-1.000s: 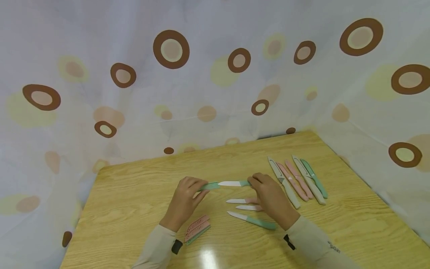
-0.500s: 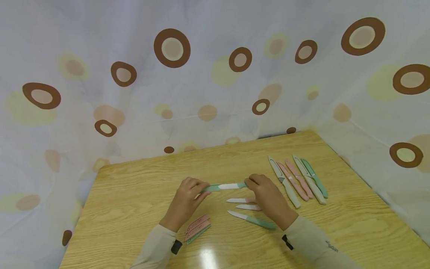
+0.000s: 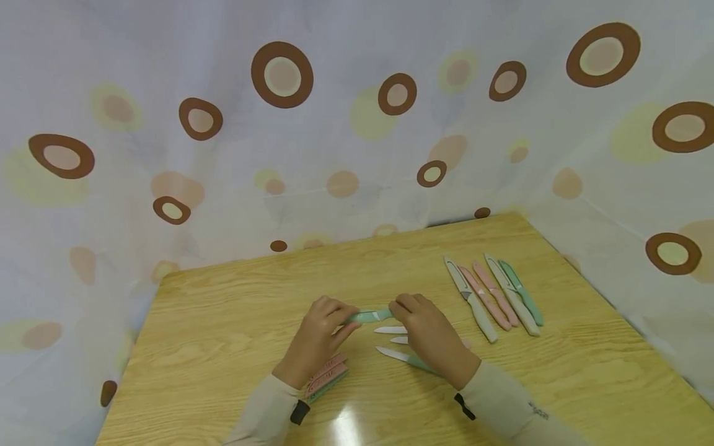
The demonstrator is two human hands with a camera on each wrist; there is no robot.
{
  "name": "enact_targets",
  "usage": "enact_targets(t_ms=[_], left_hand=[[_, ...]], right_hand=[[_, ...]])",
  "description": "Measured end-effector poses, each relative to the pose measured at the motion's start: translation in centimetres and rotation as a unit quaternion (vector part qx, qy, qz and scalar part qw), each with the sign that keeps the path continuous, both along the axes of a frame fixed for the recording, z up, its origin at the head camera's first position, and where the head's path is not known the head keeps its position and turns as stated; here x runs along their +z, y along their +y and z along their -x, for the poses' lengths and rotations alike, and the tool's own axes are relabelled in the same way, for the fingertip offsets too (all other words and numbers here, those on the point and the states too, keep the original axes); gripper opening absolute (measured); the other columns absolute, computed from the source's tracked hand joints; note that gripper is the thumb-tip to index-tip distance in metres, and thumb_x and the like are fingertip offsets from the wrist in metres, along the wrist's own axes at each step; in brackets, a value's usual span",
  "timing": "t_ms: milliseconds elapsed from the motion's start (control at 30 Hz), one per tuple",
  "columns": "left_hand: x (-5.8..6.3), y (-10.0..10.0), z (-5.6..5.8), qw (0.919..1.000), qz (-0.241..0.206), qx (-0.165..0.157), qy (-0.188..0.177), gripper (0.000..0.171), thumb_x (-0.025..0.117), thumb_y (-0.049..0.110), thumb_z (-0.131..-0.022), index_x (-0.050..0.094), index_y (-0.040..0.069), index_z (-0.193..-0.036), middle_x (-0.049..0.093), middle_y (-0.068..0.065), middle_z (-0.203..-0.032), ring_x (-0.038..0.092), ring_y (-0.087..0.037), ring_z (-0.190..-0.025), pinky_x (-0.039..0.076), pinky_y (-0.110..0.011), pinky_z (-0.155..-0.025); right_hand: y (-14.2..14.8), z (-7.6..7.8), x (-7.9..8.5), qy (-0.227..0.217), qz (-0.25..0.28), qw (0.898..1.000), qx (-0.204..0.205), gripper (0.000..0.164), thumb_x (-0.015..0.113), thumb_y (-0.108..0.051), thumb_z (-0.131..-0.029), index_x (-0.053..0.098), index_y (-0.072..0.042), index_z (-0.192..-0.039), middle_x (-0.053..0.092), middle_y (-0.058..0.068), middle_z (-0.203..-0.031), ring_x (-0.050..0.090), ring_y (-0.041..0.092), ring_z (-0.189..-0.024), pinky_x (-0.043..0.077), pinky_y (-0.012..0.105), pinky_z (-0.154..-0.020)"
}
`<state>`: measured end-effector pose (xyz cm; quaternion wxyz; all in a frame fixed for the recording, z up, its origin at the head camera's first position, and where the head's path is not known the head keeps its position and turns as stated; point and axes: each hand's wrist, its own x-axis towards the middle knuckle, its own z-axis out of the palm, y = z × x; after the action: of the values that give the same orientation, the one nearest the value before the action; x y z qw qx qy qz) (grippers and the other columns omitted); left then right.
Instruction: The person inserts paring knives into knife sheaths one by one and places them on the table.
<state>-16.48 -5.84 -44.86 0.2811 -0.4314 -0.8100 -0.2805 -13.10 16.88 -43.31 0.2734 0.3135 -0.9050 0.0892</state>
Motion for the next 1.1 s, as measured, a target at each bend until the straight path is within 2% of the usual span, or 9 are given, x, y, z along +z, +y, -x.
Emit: enact_targets(t_ms=[300,467,567,700,800,900,1033,1100], left_hand=[[0.1,-0.1,0.1,0.9999,0.012,-0.006,-0.009,0.021,0.072,0.014,-0.08,0.069,0.006,-0.099,0.062,0.001,-0.094,0.049,-0.009,-0.084,0.043,-0.022,-0.075],[-0.4,0.1,0.4,0.9992,0.037,-0.005,-0.015,0.023,0.073,0.014,-0.078,0.067,0.007,-0.099,0.062,0.001,-0.094,0.05,-0.011,-0.086,0.043,-0.028,-0.085],[-0.7,0.1,0.5,0.999,0.034,-0.006,-0.028,0.027,0.074,0.016,-0.077,0.067,0.007,-0.102,0.064,0.001,-0.096,0.053,-0.012,-0.088,0.044,-0.029,-0.087],[-0.9,-0.1,0.5,0.9985,0.019,0.011,-0.051,0.032,0.072,0.021,-0.08,0.067,0.006,-0.107,0.064,-0.002,-0.103,0.056,-0.013,-0.096,0.046,-0.025,-0.086],[-1.0,-0.6,0.4,0.9959,0.03,0.041,-0.074,0.029,0.071,0.021,-0.082,0.067,0.007,-0.107,0.063,-0.003,-0.105,0.056,-0.015,-0.098,0.047,-0.025,-0.084],[-1.3,-1.4,0.1,0.9864,0.072,0.075,-0.127,0.024,0.071,0.019,-0.082,0.068,0.008,-0.103,0.064,-0.003,-0.102,0.057,-0.017,-0.095,0.049,-0.029,-0.081],[-1.9,-2.3,-0.4,0.9591,0.138,0.105,-0.223,0.024,0.07,0.019,-0.082,0.068,0.005,-0.102,0.065,-0.006,-0.101,0.059,-0.021,-0.092,0.051,-0.033,-0.079],[-2.3,-2.6,-0.6,0.9481,0.156,0.11,-0.255,0.022,0.07,0.017,-0.082,0.069,0.004,-0.1,0.065,-0.009,-0.099,0.06,-0.022,-0.089,0.052,-0.033,-0.077]], right_hand=[[0.1,0.1,-0.2,-0.009,0.008,1.0,-0.003,0.034,0.074,0.013,-0.067,0.063,0.001,-0.097,0.058,0.01,-0.097,0.058,0.022,-0.084,0.051,0.025,-0.072],[0.2,0.2,-0.8,-0.024,0.003,1.0,-0.01,0.027,0.074,0.006,-0.071,0.063,0.001,-0.095,0.059,0.011,-0.094,0.058,0.021,-0.081,0.052,0.024,-0.069],[0.4,0.2,-1.1,-0.037,-0.003,0.999,-0.013,0.027,0.076,0.003,-0.071,0.063,0.001,-0.094,0.059,0.01,-0.094,0.058,0.021,-0.082,0.052,0.025,-0.069],[1.6,0.5,-1.3,-0.061,-0.019,0.997,-0.039,0.029,0.078,-0.005,-0.07,0.065,0.0,-0.096,0.06,0.009,-0.097,0.058,0.022,-0.085,0.052,0.026,-0.069],[3.6,0.9,-1.3,-0.073,-0.022,0.995,-0.07,0.026,0.076,-0.007,-0.073,0.065,0.0,-0.096,0.061,0.009,-0.096,0.057,0.023,-0.084,0.052,0.027,-0.068],[6.5,1.5,-1.3,-0.083,0.002,0.991,-0.102,0.022,0.074,-0.005,-0.076,0.065,0.002,-0.095,0.062,0.011,-0.093,0.058,0.025,-0.081,0.053,0.032,-0.067],[10.8,2.0,-1.3,-0.111,0.051,0.979,-0.164,0.02,0.069,-0.001,-0.079,0.065,0.007,-0.096,0.062,0.016,-0.088,0.059,0.03,-0.079,0.053,0.041,-0.067],[12.8,2.1,-1.2,-0.124,0.061,0.97,-0.2,0.02,0.068,-0.003,-0.081,0.065,0.009,-0.097,0.061,0.018,-0.085,0.058,0.033,-0.075,0.052,0.044,-0.064]])
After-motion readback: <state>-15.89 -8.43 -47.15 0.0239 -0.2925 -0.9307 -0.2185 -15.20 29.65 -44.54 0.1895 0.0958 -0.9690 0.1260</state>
